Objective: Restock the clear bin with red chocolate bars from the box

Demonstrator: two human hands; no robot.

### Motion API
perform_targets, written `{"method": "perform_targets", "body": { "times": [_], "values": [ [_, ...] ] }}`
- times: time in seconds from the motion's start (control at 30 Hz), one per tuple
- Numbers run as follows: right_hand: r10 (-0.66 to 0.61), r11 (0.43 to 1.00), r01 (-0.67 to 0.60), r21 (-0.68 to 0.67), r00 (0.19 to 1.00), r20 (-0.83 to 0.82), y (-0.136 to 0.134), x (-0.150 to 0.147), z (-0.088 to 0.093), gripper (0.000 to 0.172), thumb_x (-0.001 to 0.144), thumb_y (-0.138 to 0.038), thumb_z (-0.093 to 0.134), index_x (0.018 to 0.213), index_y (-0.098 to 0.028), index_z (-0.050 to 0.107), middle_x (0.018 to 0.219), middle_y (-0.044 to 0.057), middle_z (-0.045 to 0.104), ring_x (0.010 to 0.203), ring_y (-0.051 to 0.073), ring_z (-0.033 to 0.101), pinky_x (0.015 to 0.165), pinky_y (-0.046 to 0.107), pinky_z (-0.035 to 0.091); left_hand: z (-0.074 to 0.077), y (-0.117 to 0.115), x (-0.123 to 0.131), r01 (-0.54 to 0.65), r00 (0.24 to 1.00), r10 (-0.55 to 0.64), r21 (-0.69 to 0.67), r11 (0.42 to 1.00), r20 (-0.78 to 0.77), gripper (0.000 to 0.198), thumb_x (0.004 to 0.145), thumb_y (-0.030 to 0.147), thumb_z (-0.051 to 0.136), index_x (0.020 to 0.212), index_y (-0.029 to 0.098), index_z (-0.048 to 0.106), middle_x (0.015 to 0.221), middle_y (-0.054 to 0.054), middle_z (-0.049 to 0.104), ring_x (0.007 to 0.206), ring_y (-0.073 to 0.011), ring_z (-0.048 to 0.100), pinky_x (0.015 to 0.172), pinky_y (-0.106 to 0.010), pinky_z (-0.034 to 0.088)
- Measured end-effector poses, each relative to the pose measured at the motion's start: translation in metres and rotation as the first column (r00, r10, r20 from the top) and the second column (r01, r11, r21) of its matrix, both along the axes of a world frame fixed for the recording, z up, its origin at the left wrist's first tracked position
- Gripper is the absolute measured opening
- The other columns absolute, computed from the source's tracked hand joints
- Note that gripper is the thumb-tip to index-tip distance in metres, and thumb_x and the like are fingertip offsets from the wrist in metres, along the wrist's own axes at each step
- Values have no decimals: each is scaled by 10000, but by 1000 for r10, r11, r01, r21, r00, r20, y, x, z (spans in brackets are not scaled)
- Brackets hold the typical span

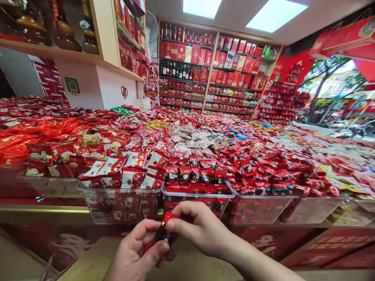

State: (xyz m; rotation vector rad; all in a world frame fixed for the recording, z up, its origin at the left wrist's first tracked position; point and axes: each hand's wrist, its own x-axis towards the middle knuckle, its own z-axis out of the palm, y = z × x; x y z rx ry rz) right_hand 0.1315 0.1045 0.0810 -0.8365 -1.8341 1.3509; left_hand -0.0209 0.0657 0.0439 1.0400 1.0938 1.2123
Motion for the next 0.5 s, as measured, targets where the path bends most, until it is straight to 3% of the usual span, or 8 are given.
{"method": "perform_targets", "body": {
  "times": [0.17,0.23,0.37,0.43,0.5],
  "values": [
    [-85,968,34,-248,976,-198,8,11,-14,265,683,-360,630,594,-124,548,522,-32,499,475,53,404,480,198,324,2,-3,12,24,999,-22,-25,999,46,272,601,351,707,793,188,605,583,25,696,483,-66,549,468,-132,419],
    [-135,967,70,-247,956,-260,7,15,-13,238,683,-360,633,633,-134,576,534,-27,520,487,65,442,488,205,347,8,-5,15,24,989,-13,-73,997,146,291,620,383,683,848,215,614,683,14,716,546,-102,615,485,-156,442],
    [-171,984,143,-110,934,-314,4,21,-14,171,672,-318,656,691,-149,640,639,4,580,547,85,506,526,221,401,18,-6,20,6,932,63,-190,982,357,339,607,450,664,878,248,642,755,11,708,659,-161,649,500,-190,482],
    [-164,980,107,-169,914,-372,3,22,-17,197,691,-318,645,814,-165,648,672,9,595,560,84,525,553,228,425,15,-3,20,-74,956,104,-116,990,274,298,547,396,728,788,229,674,761,12,708,684,-130,642,537,-146,501],
    [-189,949,37,-314,862,-471,2,21,-21,297,725,-366,605,965,-190,597,682,6,599,574,93,552,569,244,451,4,4,19,-132,984,118,101,986,134,218,543,315,750,731,231,680,874,8,694,808,-122,633,667,-117,511]
  ]
}}
